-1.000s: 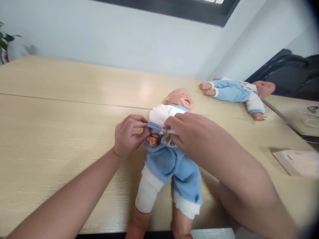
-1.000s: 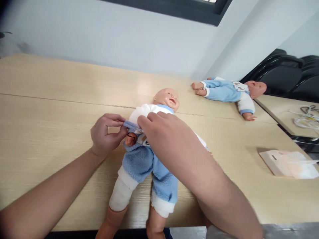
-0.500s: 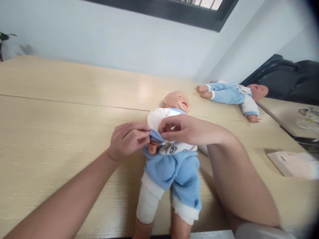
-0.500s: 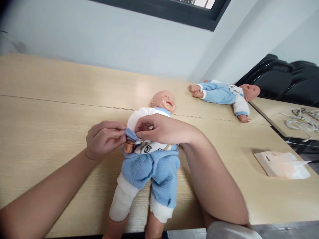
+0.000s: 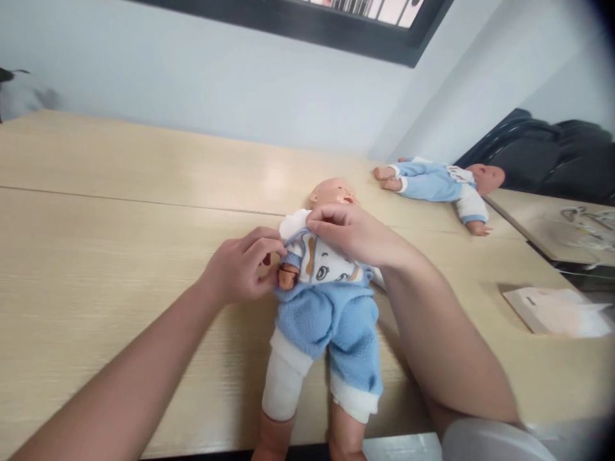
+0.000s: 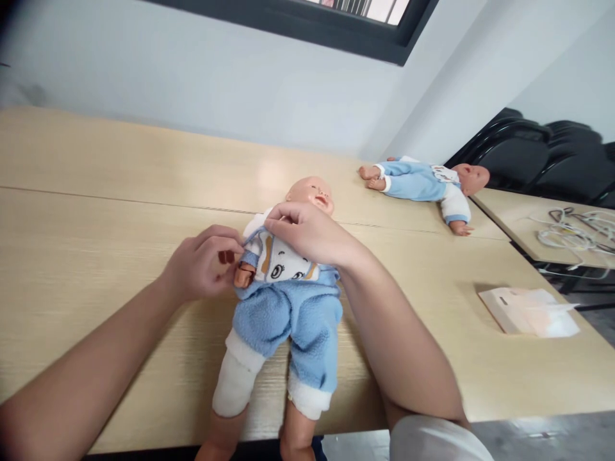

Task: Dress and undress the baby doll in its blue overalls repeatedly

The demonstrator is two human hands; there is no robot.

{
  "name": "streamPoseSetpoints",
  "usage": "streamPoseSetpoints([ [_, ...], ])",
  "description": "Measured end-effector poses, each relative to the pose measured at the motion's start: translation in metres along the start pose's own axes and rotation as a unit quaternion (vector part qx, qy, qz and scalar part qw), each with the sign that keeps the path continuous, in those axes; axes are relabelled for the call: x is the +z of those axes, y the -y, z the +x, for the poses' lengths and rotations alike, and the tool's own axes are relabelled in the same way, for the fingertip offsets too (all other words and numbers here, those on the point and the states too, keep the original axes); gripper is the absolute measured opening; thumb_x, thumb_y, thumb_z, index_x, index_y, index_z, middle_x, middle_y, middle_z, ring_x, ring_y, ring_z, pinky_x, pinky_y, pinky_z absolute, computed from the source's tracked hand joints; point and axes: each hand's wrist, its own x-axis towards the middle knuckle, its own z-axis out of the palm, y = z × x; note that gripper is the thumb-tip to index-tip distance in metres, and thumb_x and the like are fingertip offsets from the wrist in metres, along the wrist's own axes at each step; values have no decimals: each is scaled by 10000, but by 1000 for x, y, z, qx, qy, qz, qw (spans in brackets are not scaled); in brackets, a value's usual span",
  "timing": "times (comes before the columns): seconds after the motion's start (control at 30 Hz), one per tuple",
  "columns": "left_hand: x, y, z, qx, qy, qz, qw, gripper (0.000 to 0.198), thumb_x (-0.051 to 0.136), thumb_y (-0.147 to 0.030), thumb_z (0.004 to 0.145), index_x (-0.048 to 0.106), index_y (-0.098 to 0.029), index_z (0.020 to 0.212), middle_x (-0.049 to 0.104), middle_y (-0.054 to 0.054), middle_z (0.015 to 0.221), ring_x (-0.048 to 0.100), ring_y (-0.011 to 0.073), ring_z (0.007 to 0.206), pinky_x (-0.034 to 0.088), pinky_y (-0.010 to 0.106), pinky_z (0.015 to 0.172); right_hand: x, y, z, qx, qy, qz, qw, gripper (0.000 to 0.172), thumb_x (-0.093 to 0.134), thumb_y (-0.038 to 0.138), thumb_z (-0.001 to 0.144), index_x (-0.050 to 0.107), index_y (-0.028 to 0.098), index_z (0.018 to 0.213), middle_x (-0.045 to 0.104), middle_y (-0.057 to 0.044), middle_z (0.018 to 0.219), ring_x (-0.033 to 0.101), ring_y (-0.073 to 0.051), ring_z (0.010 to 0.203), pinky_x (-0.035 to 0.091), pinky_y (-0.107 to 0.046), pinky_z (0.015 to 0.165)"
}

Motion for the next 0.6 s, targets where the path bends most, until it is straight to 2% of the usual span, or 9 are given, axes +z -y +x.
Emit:
streamPoseSetpoints([
  [0.07,-6,1,-1,-14,82,-16,996,455,694,-230,786,546,-241,1216,658,69,1222,705,180,941,542,250,599,3,-3,3,26,-3,26,999,306,563,467,946,622,186,843,438,53,630,368,-97,549,261,-249,516],
  [0.13,-8,3,-2,-13,115,-8,993,502,702,-268,793,542,-244,1268,639,72,1227,694,199,1007,556,262,646,5,-4,8,43,7,34,998,308,552,454,952,609,185,814,456,41,637,393,-104,564,285,-254,525],
  [0.2,-7,4,-3,3,109,4,994,473,716,-318,821,565,-252,1264,647,62,1182,694,202,1023,562,266,682,6,0,13,56,29,8,998,291,564,430,943,619,185,796,505,20,665,426,-114,586,305,-262,534],
  [0.3,-3,1,-3,39,75,26,996,436,721,-410,856,600,-253,1244,678,47,1097,714,183,945,544,255,663,4,16,21,73,87,-70,991,291,594,413,927,642,191,746,568,-5,687,460,-127,601,316,-277,541],
  [0.43,0,-10,-3,115,13,83,990,353,672,-384,914,627,-257,1241,722,27,1009,726,156,853,499,245,637,2,47,34,97,171,-209,958,347,657,443,900,662,189,664,604,-20,660,511,-149,632,336,-296,581],
  [0.53,2,-19,-2,134,15,92,987,347,644,-353,937,633,-266,1273,739,12,983,721,143,793,483,252,635,4,60,45,107,241,-277,924,234,739,392,833,725,196,707,613,-1,643,528,-149,646,330,-291,592],
  [0.6,4,-23,-1,135,38,96,985,386,633,-456,961,640,-261,1294,743,21,977,713,149,756,466,261,605,5,62,52,106,285,-289,908,134,787,333,777,758,205,756,635,13,673,548,-146,689,342,-277,620],
])
